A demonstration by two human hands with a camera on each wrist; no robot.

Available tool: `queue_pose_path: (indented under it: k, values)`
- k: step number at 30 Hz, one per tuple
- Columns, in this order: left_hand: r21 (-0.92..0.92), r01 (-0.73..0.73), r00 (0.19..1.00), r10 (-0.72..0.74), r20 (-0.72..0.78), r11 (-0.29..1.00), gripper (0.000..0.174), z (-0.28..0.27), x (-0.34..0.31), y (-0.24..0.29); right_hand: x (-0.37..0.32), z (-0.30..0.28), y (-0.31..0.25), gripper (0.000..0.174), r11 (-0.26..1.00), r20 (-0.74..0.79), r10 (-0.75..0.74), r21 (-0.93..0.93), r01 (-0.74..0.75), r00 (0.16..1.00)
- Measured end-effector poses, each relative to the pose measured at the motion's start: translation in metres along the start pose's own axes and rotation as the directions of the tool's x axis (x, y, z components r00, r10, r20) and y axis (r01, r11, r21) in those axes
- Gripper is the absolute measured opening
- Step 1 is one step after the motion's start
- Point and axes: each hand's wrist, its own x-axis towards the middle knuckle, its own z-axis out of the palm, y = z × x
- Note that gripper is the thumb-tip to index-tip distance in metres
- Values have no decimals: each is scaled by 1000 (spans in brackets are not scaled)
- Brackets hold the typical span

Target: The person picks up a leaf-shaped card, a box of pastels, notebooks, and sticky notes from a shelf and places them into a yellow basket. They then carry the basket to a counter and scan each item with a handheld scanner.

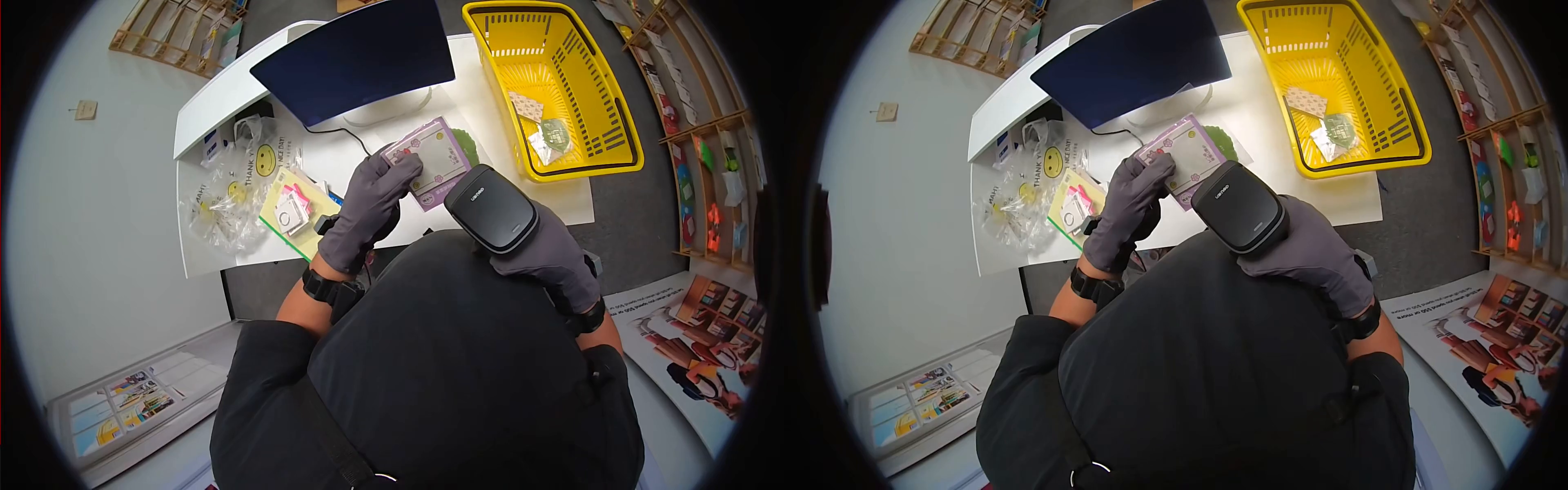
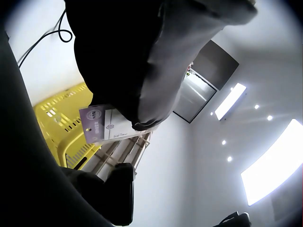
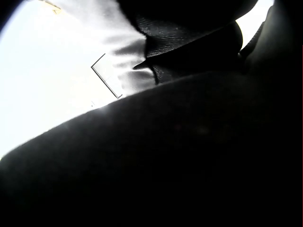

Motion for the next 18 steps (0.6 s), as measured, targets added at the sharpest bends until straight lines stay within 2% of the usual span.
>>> queue_pose_path:
  k: [3,5,6,9,10,13,18]
  values:
    - [-55,26,999,-24,31,998,24,-4,2,-8,-4,0,0,50,993,46,72,93,-76,996]
    - [-139,53,998,-47,47,989,37,-4,4,-10,-7,1,2,49,992,30,62,106,-65,998]
    - [-138,54,998,-47,51,989,37,-4,2,-10,-9,1,3,49,992,16,49,113,-50,999]
    - [-299,32,997,-11,72,954,71,7,-3,9,-12,1,6,49,990,-19,31,140,-28,999]
    - [-298,29,997,-6,79,954,71,5,-3,9,-12,2,7,50,987,-35,24,157,-18,999]
    - [-232,-10,989,43,139,973,94,-6,-2,9,-13,0,13,51,987,-95,23,159,-7,995]
    - [-284,-75,985,116,131,956,97,5,1,15,-17,-12,28,54,992,-273,84,111,-55,958]
